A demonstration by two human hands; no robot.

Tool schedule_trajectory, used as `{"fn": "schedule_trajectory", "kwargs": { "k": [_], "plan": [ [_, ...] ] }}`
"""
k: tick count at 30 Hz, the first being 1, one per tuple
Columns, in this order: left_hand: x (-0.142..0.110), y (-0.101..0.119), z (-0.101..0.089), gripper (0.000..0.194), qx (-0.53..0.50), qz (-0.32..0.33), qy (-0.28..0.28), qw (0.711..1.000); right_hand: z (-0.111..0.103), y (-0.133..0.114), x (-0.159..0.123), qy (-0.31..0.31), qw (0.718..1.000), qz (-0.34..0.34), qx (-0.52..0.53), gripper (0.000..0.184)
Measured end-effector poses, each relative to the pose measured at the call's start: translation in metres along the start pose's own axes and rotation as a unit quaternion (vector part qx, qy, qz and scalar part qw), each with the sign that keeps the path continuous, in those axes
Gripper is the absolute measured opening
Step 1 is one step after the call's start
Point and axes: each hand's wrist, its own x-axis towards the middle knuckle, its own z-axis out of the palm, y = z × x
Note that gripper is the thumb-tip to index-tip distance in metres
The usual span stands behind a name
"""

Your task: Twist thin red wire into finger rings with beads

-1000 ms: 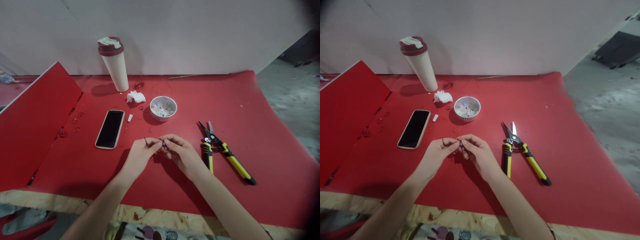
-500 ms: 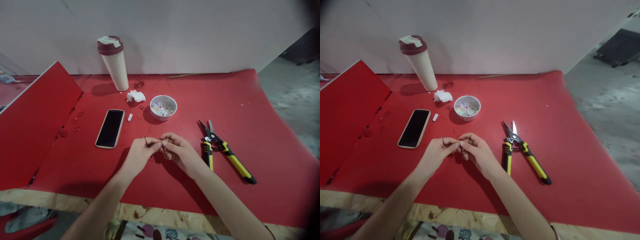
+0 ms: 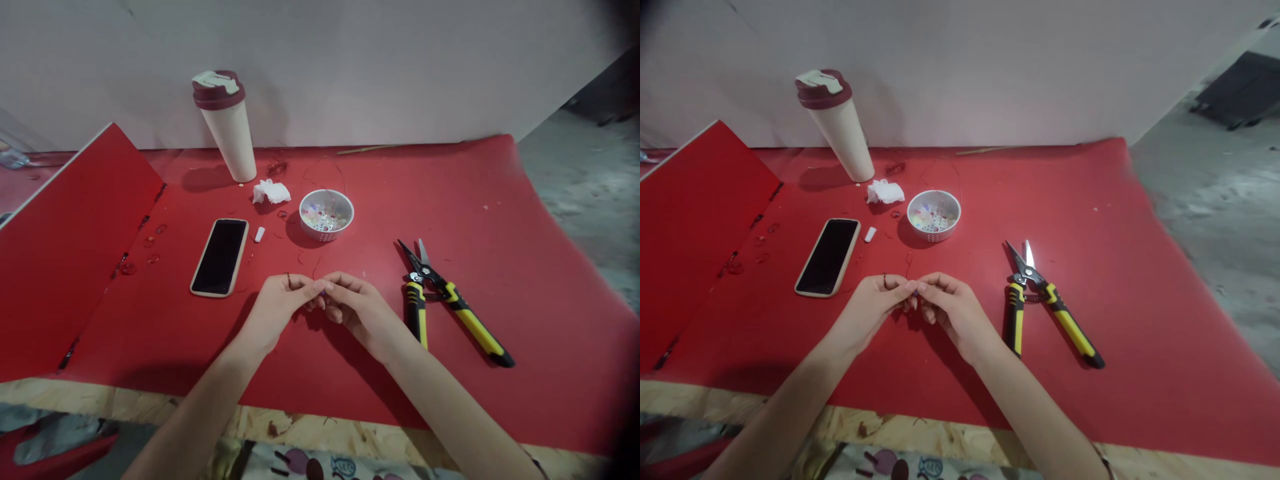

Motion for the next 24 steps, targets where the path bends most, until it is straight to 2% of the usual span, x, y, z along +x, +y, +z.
{"fn": "schedule_trajectory", "kwargs": {
  "k": [6,10,13,16,19,24],
  "plan": [
    [0.0000,0.0024,-0.0020,0.020,-0.019,-0.021,-0.018,0.999,-0.0006,-0.0004,-0.0009,0.011,1.000,-0.018,-0.020,0.021],
    [-0.0010,0.0044,-0.0016,0.018,-0.072,-0.020,-0.038,0.997,0.0006,0.0009,-0.0025,0.022,0.998,-0.051,-0.011,0.024],
    [-0.0005,0.0047,-0.0022,0.018,-0.112,-0.021,-0.014,0.993,0.0030,0.0026,-0.0037,0.058,0.993,-0.089,-0.043,0.017],
    [0.0004,0.0041,-0.0032,0.017,-0.151,-0.024,-0.008,0.988,0.0050,0.0038,-0.0045,0.076,0.988,-0.119,-0.057,0.017],
    [0.0006,0.0031,-0.0037,0.017,-0.159,-0.012,-0.031,0.987,0.0052,0.0038,-0.0043,0.046,0.994,-0.102,-0.009,0.014],
    [0.0005,0.0005,-0.0028,0.018,-0.101,-0.007,-0.043,0.994,0.0034,0.0020,-0.0032,0.006,0.997,-0.046,0.057,0.013]
  ]
}}
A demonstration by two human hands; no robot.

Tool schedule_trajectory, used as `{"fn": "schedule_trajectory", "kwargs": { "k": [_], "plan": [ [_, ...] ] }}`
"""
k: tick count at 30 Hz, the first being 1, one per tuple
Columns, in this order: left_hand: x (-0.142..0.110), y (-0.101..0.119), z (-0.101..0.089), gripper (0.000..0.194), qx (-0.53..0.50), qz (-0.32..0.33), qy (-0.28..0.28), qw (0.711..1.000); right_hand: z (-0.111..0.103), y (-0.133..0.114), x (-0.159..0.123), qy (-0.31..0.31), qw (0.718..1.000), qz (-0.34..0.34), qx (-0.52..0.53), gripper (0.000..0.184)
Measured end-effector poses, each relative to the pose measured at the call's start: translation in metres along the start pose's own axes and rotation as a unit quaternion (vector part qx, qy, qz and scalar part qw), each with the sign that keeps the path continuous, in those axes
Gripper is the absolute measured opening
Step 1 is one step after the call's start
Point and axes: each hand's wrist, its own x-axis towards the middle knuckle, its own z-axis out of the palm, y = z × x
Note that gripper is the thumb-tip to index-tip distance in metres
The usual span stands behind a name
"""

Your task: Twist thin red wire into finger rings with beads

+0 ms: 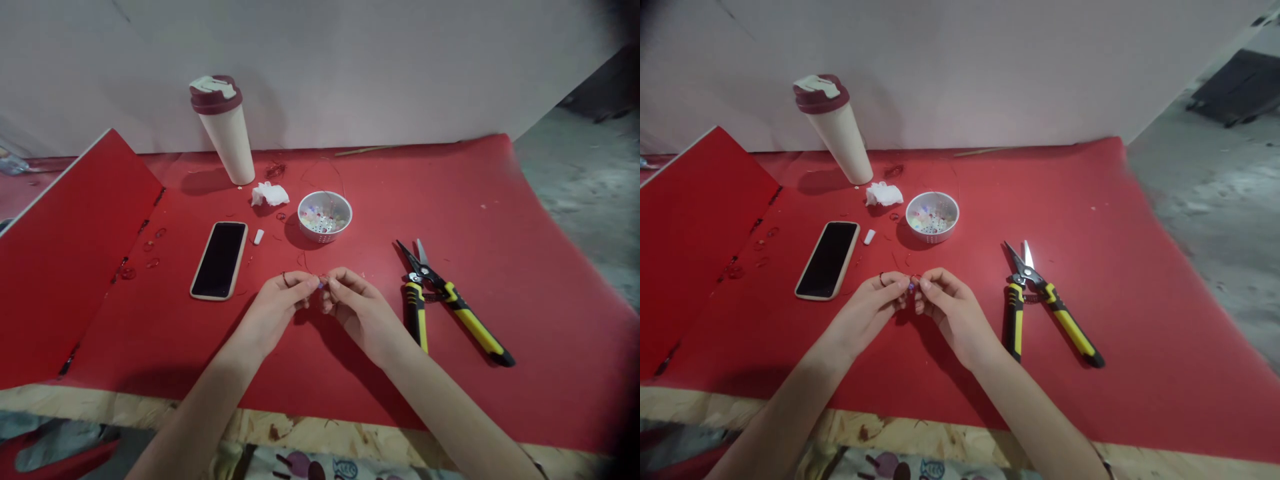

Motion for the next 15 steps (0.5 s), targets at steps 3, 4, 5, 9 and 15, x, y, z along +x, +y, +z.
{"fn": "schedule_trajectory", "kwargs": {
  "k": [3,4,5,9,15],
  "plan": [
    [0.001,-0.001,0.002,0.018,0.018,0.006,0.014,1.000,0.000,-0.002,0.000,0.005,1.000,0.012,-0.003,0.016],
    [0.000,-0.002,0.002,0.018,0.025,0.012,0.028,0.999,0.000,-0.003,-0.001,0.005,1.000,0.015,-0.002,0.016],
    [0.000,-0.001,0.003,0.018,0.035,0.025,0.052,0.998,0.000,-0.004,-0.001,0.005,1.000,0.020,0.001,0.017],
    [-0.006,0.002,0.006,0.012,0.161,0.190,0.200,0.947,-0.003,-0.008,-0.001,0.012,0.999,0.038,0.022,0.020],
    [-0.012,0.003,0.009,0.018,0.464,0.349,0.105,0.807,-0.009,-0.014,0.002,0.022,0.997,0.061,0.042,0.022]
  ]
}}
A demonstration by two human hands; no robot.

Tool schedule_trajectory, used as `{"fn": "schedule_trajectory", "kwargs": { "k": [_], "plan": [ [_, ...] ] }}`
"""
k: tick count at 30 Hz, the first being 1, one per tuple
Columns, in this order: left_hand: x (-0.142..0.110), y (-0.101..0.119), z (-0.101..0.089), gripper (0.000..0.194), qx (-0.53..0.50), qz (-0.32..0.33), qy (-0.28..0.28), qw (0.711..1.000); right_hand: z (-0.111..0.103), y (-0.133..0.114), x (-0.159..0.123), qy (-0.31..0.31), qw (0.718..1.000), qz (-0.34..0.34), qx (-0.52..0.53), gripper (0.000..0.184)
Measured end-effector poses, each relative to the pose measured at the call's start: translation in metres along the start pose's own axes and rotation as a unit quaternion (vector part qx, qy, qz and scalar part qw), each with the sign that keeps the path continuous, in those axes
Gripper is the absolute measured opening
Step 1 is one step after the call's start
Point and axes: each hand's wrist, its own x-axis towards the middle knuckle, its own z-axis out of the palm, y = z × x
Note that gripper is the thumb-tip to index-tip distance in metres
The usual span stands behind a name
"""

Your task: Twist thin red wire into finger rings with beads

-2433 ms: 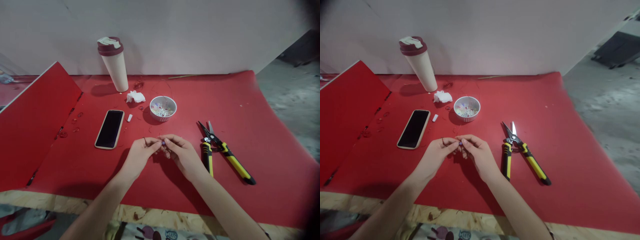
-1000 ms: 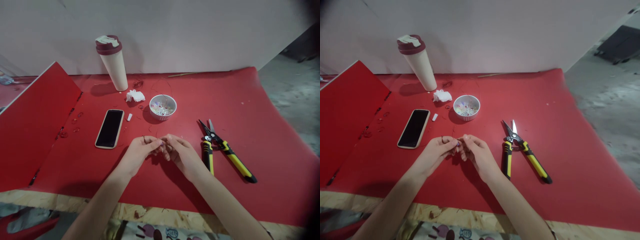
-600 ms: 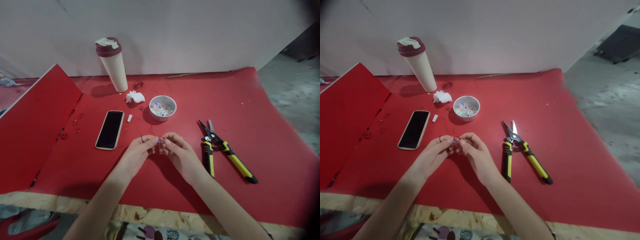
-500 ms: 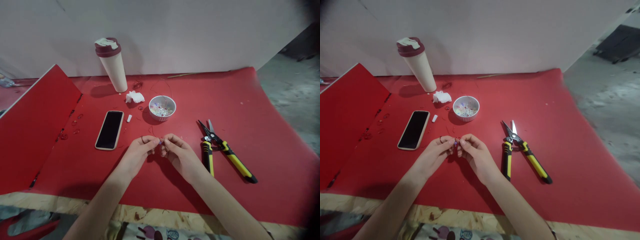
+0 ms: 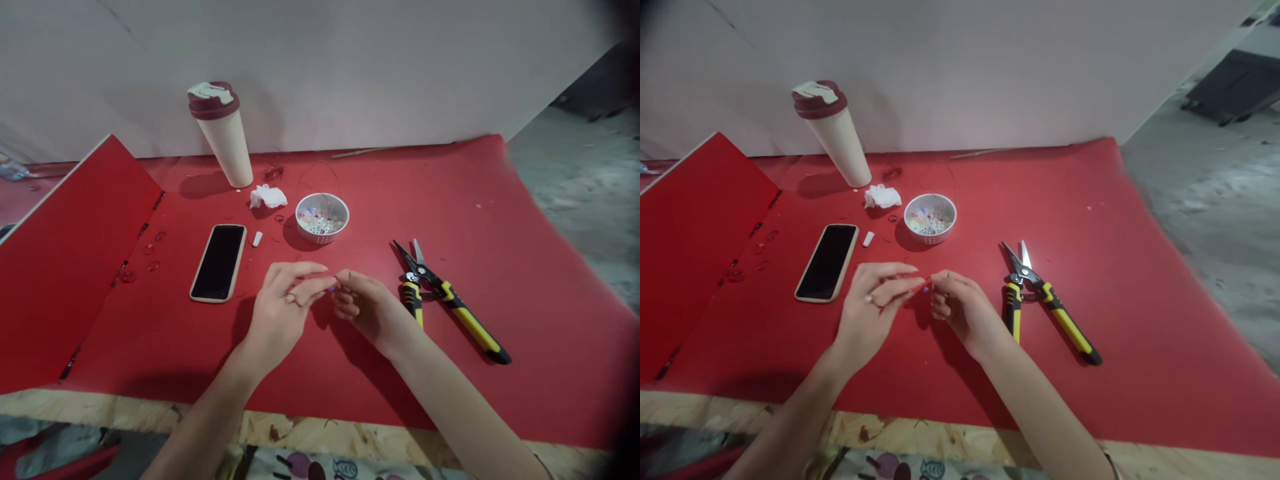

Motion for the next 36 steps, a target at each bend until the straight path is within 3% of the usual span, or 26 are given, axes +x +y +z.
{"fn": "schedule_trajectory", "kwargs": {
  "k": [3,6,11,17,20,23,28,32,36],
  "plan": [
    [-0.001,-0.002,0.005,0.014,0.027,-0.010,-0.061,0.998,-0.001,-0.002,0.001,0.000,1.000,0.025,-0.003,0.027],
    [-0.002,-0.004,0.007,0.010,0.078,0.035,-0.077,0.993,-0.002,-0.004,0.001,0.005,0.997,0.072,0.015,0.029],
    [-0.001,-0.007,0.008,0.008,0.124,0.080,-0.066,0.987,-0.002,-0.007,0.003,0.015,0.983,0.156,0.100,0.031],
    [0.000,-0.011,0.009,0.007,0.115,0.107,-0.018,0.987,-0.002,-0.006,0.002,-0.051,0.977,0.163,0.126,0.025],
    [0.002,-0.010,0.006,0.008,0.073,0.062,-0.007,0.995,0.001,-0.004,-0.001,-0.075,0.988,0.101,0.093,0.019],
    [0.003,-0.010,0.004,0.005,-0.016,-0.020,-0.001,1.000,0.005,0.000,-0.005,-0.044,0.999,0.003,0.010,0.016],
    [0.004,-0.012,0.004,0.008,-0.199,-0.125,-0.009,0.972,0.009,0.008,-0.009,0.016,0.988,-0.110,-0.110,0.014],
    [0.003,-0.012,0.006,0.012,-0.283,-0.163,-0.016,0.945,0.013,0.010,-0.012,0.060,0.955,-0.184,-0.225,0.010],
    [0.001,-0.012,0.007,0.011,-0.297,-0.167,-0.018,0.940,0.017,0.011,-0.016,0.099,0.894,-0.288,-0.329,0.005]
  ]
}}
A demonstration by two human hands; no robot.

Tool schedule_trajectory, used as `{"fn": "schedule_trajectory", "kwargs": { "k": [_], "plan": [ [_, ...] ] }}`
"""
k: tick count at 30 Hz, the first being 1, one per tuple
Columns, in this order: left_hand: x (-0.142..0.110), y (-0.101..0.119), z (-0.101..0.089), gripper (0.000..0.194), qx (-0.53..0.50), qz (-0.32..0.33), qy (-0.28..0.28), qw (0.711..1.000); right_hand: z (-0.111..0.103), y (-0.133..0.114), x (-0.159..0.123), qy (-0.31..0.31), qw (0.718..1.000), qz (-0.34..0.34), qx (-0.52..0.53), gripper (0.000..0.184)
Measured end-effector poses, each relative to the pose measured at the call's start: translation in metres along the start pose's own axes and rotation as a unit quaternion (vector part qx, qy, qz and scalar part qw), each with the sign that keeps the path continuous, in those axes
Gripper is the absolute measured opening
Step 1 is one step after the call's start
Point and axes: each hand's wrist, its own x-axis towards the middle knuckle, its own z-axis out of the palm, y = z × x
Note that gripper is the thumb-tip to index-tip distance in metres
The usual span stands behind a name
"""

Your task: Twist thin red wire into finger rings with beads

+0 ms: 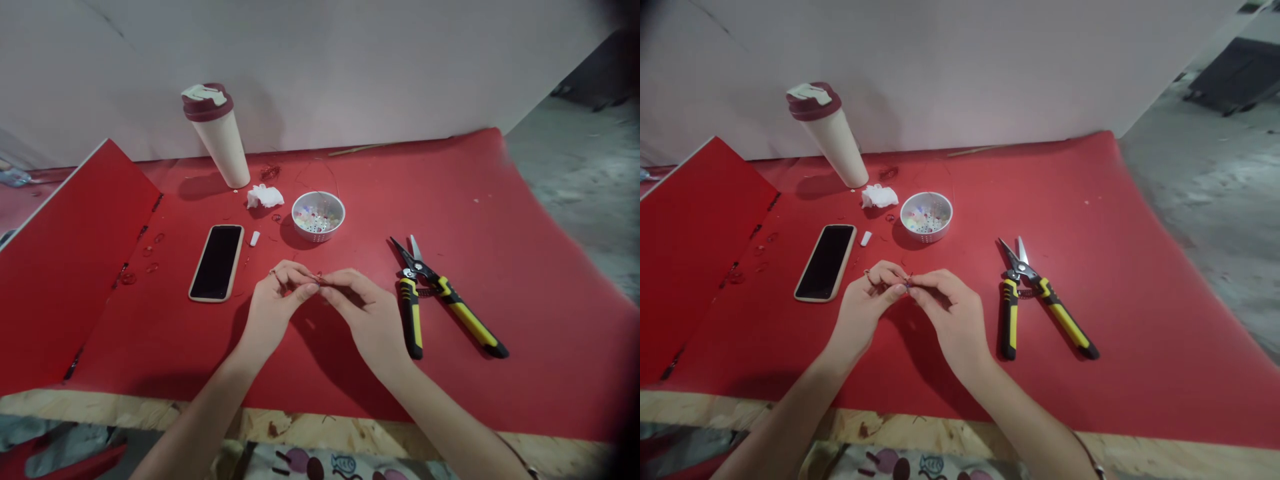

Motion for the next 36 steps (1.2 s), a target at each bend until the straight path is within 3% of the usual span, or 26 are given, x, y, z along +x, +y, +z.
{"fn": "schedule_trajectory", "kwargs": {
  "k": [7,14,21,24,36],
  "plan": [
    [-0.002,0.002,0.001,0.005,0.016,0.023,0.014,1.000,0.000,0.002,-0.005,0.018,0.986,-0.118,-0.117,0.012],
    [-0.007,0.008,0.004,0.005,0.106,0.082,0.043,0.990,0.000,0.001,-0.006,0.027,0.948,-0.249,-0.197,0.013],
    [-0.009,0.008,0.005,0.006,0.123,0.084,0.060,0.987,0.000,-0.001,-0.005,0.047,0.909,-0.323,-0.258,0.013],
    [-0.008,0.009,0.005,0.007,0.131,0.086,0.063,0.986,0.001,0.000,-0.006,0.053,0.901,-0.333,-0.272,0.014],
    [-0.010,0.008,0.007,0.008,0.120,0.077,0.076,0.987,0.003,-0.001,-0.008,0.039,0.914,-0.298,-0.272,0.014]
  ]
}}
